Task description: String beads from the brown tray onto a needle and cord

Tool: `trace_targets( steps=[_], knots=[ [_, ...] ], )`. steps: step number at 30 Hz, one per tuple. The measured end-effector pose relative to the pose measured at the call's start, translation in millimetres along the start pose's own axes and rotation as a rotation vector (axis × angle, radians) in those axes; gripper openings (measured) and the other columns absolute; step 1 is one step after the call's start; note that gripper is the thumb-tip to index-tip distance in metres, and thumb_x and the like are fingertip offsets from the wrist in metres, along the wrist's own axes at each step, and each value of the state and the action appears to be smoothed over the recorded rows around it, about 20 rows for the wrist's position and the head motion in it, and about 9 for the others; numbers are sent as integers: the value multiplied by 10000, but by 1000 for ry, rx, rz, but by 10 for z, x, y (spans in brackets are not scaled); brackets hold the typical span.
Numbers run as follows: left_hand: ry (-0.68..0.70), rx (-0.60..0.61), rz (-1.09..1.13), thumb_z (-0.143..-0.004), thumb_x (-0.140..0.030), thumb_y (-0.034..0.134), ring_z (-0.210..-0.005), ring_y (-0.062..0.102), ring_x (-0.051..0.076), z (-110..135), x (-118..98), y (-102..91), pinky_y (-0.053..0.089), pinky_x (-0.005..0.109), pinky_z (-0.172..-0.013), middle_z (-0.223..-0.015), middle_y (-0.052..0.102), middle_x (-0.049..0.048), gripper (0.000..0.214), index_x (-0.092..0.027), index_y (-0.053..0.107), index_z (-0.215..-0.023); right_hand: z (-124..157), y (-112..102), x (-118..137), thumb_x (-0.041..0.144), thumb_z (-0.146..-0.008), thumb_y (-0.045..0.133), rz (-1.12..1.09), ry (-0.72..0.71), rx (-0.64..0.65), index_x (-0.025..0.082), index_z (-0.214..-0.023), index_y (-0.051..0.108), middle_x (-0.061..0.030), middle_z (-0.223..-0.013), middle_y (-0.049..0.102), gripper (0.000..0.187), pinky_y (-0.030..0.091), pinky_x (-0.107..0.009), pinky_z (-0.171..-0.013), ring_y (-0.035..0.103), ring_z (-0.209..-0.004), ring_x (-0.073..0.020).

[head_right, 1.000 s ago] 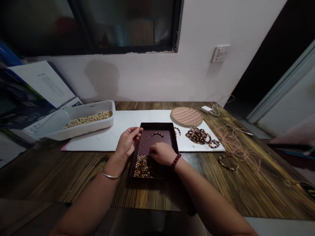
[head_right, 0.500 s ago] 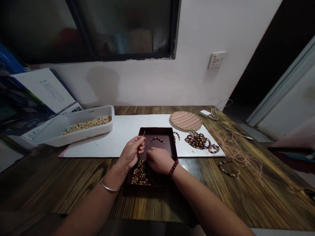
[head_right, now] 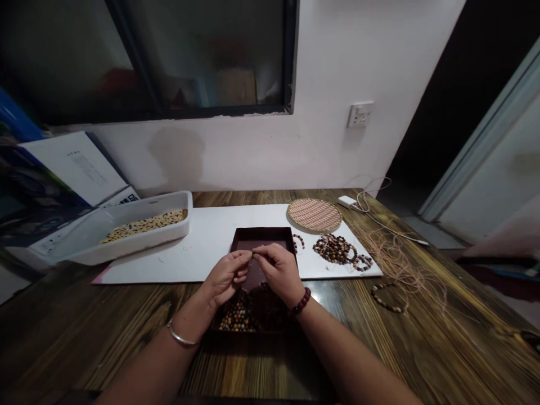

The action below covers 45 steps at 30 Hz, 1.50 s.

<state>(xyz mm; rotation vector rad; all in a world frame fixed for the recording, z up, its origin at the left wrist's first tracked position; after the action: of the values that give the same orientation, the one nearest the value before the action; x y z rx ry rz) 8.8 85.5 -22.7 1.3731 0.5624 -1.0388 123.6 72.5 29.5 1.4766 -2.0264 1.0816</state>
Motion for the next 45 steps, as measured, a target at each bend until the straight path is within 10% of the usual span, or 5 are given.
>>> trace_targets(
  steps=[9,16,45],
  knots=[
    [-113,54,187,-580,-192,758,-382,289,-7,17,25,27,162,103,-324,-508,398,-69,225,-106,557,-633,21,4,38,212,-820,489,-1,30,21,186,-1052,575,-11,-735,596,248,437,-231,-526,511,-562,-113],
    [-174,90,408,-699,-130,664,-388,299,-4,18,30,29,192,71,-308,-499,363,-65,118,-97,566,-640,16,-24,55,167,-851,428,56,-23,-9,189,-832,576,-49,-799,585,151,461,-284,-684,552,-750,-165],
    [34,48,206,-524,-141,780,-408,305,1,8,-87,18,182,102,-335,-487,401,-72,233,-108,610,-679,83,-41,181,116,-807,461,225,-111,-10,180,-847,604,-55,-781,672,161,473,-252,-660,621,-718,-159]
  ],
)
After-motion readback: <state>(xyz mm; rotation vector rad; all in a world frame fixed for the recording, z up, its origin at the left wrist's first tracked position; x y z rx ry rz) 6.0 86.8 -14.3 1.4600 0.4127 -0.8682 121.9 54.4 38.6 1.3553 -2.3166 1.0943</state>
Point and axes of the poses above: each hand's wrist, its own z-axis away from the middle knuckle, its own y-axis out of the palm, x = y × z, the point moved 7 cm from there along -z, towards the middle knuckle
